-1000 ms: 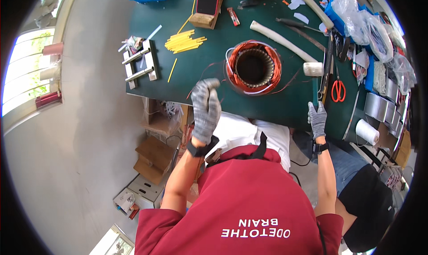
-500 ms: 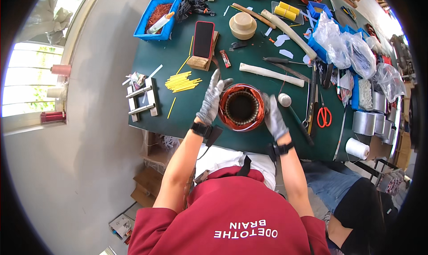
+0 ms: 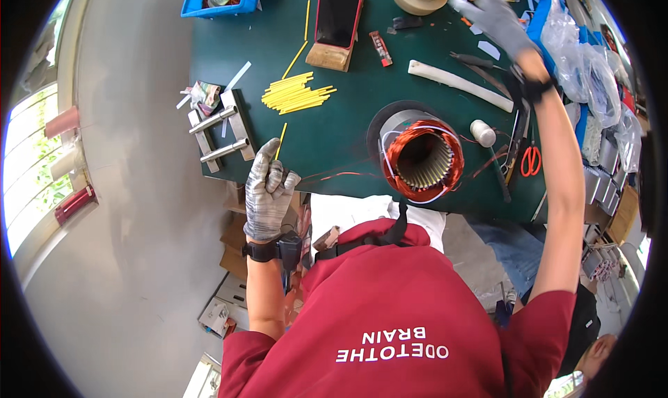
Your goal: The person uses a metal rod to push copper coils into a motor stator, then places the stator onto a base. They use a mallet and a white plastic block to strike the coils, then turn the stator over and repeat the striking actions.
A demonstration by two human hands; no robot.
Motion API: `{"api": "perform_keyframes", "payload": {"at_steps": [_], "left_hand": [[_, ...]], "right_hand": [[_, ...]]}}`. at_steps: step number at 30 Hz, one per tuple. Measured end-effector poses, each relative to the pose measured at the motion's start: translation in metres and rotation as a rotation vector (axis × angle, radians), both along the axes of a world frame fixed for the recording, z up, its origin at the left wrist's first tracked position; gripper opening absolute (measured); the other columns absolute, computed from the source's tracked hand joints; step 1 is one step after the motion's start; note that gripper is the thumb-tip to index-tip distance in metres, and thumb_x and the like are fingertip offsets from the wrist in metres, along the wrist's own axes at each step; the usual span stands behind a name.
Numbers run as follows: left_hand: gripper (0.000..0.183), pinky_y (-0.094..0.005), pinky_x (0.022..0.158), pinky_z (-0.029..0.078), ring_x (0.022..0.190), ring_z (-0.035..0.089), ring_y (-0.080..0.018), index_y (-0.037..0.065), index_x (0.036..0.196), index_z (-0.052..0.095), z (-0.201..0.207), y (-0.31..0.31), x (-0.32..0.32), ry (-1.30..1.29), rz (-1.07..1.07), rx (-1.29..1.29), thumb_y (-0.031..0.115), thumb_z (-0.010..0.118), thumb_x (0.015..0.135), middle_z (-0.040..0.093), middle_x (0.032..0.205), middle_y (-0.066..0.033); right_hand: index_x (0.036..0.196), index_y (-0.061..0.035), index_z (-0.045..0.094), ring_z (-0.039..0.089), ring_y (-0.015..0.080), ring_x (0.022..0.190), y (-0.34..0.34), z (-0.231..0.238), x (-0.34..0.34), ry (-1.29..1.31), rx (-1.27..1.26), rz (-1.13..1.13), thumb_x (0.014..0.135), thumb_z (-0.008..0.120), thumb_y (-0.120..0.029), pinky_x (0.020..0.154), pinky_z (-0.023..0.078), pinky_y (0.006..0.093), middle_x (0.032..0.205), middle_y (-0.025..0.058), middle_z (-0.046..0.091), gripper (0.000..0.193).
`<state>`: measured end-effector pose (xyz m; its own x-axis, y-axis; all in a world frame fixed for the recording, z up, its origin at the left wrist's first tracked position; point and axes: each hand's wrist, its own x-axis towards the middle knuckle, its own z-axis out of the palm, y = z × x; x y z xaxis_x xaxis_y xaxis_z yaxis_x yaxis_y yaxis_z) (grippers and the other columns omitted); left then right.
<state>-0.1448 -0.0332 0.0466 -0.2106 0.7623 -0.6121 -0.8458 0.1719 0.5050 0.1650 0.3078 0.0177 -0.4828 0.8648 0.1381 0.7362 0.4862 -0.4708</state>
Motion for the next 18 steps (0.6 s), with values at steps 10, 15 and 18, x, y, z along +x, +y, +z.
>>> {"api": "perform_keyframes", "payload": {"at_steps": [10, 15, 18], "left_hand": [[0.032, -0.0204, 0.057, 0.031, 0.052, 0.027, -0.0035, 0.000, 0.114, 0.053, -0.001, -0.037, -0.010, 0.215, 0.004, -0.129, 0.024, 0.048, 0.093, 0.030, 0.058, 0.0073], [0.027, -0.0372, 0.068, 0.048, 0.060, 0.050, -0.0109, 0.001, 0.109, 0.055, 0.052, -0.038, -0.023, 0.753, 0.352, -0.162, 0.020, 0.050, 0.091, 0.046, 0.057, -0.0007], [0.023, -0.0373, 0.067, 0.050, 0.072, 0.063, -0.0270, 0.002, 0.099, 0.059, 0.055, -0.099, -0.045, 0.200, -0.486, 0.580, 0.018, 0.047, 0.090, 0.064, 0.079, -0.0148]], "right_hand": [[0.125, -0.0007, 0.042, 0.051, 0.0379, 0.109, 0.052, -0.049, -0.067, -0.417, -0.088, 0.004, 0.071, 0.065, -0.039, 0.094, 0.040, 0.0414, 0.120, 0.0232, 0.051, 0.071], [0.108, -0.0017, 0.052, 0.058, 0.0245, 0.094, -0.060, 0.036, -0.018, -0.005, -0.279, -0.048, 0.085, 0.055, -0.014, 0.078, 0.046, 0.0299, 0.099, 0.0135, 0.055, 0.026], [0.092, -0.0011, 0.060, 0.057, 0.0166, 0.060, -0.183, 0.091, 0.037, 0.317, -0.553, 0.105, 0.093, 0.040, -0.016, 0.059, 0.046, 0.0283, 0.074, 0.0086, 0.058, 0.025]]}}
